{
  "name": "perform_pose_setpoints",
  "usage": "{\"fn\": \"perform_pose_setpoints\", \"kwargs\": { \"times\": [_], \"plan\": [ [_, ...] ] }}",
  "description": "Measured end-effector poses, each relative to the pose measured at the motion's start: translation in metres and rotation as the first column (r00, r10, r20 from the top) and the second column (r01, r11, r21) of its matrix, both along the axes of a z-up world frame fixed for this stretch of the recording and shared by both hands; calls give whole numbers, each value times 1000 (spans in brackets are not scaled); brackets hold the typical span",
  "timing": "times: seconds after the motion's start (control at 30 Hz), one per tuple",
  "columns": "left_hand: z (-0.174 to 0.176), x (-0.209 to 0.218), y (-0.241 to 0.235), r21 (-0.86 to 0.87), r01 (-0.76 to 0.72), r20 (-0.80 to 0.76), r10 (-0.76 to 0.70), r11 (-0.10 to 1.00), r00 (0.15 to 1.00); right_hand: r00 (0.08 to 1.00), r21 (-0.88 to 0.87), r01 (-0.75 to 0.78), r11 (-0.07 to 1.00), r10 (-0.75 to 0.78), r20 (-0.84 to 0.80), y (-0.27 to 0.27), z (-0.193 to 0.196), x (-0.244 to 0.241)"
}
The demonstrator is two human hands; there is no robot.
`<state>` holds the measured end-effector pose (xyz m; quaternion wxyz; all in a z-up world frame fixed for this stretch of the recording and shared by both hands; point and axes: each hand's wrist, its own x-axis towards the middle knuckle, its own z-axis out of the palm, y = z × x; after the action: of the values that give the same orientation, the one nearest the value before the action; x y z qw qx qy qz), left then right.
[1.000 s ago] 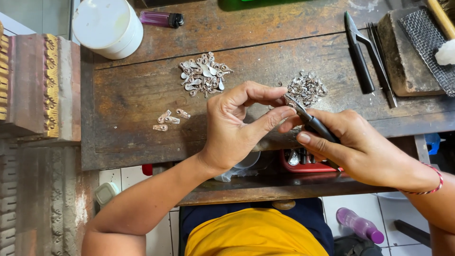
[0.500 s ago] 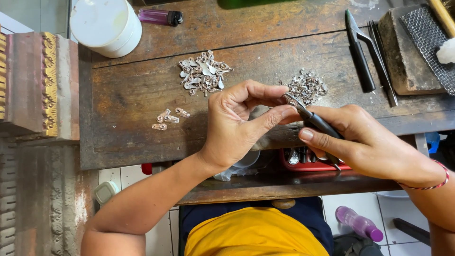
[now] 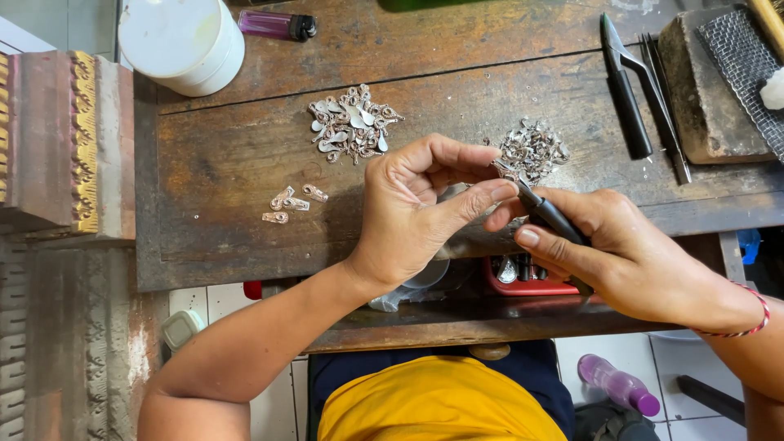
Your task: The person uses pliers to trim small metal pieces on a wooden workbench. They repeatedly pick up individual pieces, adjust their grip, and snip off small fragments, placing the finished pieces into a pile on the table.
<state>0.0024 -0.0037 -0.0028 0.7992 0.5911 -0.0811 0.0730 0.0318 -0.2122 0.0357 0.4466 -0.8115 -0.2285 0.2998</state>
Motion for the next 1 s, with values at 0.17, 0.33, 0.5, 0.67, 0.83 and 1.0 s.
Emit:
{"fn": "perform_pose_setpoints", "kwargs": {
  "times": [0.17, 0.33, 0.5, 0.67, 0.83, 1.0],
  "plan": [
    [-3, -1, 0, -126, 47, -49, -53, 991, 997, 999, 1, -32, 999, 32, 11, 2, 3, 4],
    [-3, -2, -1, -101, 57, -48, -62, 993, 997, 998, 12, -56, 998, 55, 34, -7, -3, 7],
    [0, -3, -1, -76, 64, -48, -68, 995, 997, 998, -14, -47, 999, 48, 32, -3, 1, 4],
    [0, -2, -2, -77, 78, -21, -80, 994, 997, 977, -31, -12, 999, 19, 214, 0, 0, 1],
    [2, 9, -6, -107, 54, -37, -58, 993, 998, 938, -46, 23, 999, -5, 347, 1, 9, 7],
    [14, 27, -1, -111, -20, -21, 18, 994, 1000, 981, 72, 145, 987, -153, 117, -5, 11, 15]
  ]
}}
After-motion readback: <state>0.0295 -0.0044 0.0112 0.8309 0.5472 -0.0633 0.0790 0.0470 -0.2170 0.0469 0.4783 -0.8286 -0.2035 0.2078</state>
